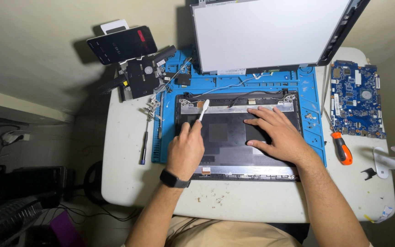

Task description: The person uses a white brush to clean the surface of a disassembled laptop screen. The person repeatedly brushes the screen's back panel and edges while holding it steady with the other hand.

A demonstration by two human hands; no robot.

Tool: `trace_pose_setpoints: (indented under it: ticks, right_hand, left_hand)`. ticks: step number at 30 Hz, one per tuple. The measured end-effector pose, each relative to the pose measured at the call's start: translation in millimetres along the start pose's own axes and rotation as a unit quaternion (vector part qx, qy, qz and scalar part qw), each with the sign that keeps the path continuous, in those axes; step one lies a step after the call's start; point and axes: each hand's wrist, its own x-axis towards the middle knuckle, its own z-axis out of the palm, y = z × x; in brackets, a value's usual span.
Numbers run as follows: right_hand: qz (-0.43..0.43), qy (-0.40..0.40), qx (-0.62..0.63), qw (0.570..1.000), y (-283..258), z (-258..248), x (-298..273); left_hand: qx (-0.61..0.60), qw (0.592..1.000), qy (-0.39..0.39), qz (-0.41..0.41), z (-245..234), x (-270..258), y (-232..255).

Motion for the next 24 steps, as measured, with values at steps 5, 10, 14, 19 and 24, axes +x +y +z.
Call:
trace_pose_setpoints:
  ticks: [5,10,14,19,24]
  right_hand:
    - [0.000,0.002,0.004,1.000,1.4,1.1,1.4]
    - [-0.006,0.000,0.002,1.000,3.7,5.2,1.8]
    - [-0.006,0.009,-0.006,1.000,3.2,5.9,1.3]
    - [-0.001,0.010,-0.003,1.000,3.1,5.0,0.9]
    - [0.000,0.006,-0.004,1.000,2.0,4.5,1.3]
  left_hand:
    - [0.011,0.999,0.002,-0.051,-11.4,-20.7,-33.2]
    - [0.022,0.996,0.054,-0.061,5.8,-8.7,-49.6]
    - [0.021,0.995,0.082,-0.048,12.0,9.7,-51.6]
    - [-0.003,0.997,0.051,-0.061,4.7,4.1,-44.2]
    - [0.014,0.996,0.055,-0.066,10.9,17.9,-50.3]
